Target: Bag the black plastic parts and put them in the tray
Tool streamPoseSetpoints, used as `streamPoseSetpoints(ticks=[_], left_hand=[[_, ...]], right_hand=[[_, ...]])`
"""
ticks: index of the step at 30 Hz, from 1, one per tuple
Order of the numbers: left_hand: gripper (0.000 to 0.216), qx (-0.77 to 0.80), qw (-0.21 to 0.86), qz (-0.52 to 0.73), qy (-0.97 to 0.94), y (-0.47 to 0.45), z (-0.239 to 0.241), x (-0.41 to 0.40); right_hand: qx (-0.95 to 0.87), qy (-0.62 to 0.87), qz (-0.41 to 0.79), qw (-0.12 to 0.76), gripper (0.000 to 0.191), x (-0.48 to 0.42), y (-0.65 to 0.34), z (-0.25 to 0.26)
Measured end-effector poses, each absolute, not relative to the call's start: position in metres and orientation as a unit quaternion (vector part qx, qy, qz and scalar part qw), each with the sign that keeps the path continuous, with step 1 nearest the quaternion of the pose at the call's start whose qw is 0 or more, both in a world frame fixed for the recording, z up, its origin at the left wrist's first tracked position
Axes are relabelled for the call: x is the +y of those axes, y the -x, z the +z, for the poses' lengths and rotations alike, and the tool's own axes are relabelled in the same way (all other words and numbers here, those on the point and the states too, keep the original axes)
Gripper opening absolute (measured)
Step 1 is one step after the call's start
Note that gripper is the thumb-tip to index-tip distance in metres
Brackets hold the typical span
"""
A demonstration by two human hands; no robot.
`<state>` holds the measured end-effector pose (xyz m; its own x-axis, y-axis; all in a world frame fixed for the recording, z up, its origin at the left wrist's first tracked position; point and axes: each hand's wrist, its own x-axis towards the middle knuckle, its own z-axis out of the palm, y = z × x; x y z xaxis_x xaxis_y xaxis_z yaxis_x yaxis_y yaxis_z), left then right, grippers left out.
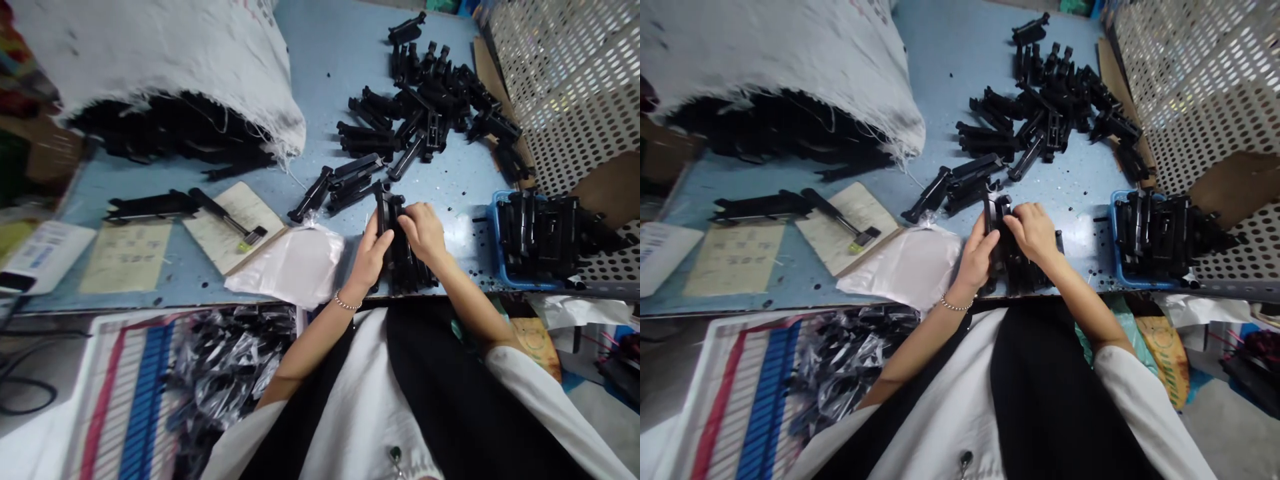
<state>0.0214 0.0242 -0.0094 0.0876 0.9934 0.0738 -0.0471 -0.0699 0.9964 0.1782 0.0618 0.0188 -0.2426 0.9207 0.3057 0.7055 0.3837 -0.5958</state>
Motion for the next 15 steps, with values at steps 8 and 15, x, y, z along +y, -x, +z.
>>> streamPoseSetpoints(ticks=[8, 15], left_hand=[[0.068, 0.449, 0.431, 0.481, -0.618, -0.019, 0.008, 0.003], [0.073, 0.511, 0.457, 0.503, -0.526, 0.003, -0.006, 0.013]], right_hand=[[-0.725, 0.516, 0.232, 0.393, 0.058, 0.073, -0.170, 0.009], [-0.713, 0.483, 0.375, 0.345, 0.054, 0.038, -0.154, 0.009]])
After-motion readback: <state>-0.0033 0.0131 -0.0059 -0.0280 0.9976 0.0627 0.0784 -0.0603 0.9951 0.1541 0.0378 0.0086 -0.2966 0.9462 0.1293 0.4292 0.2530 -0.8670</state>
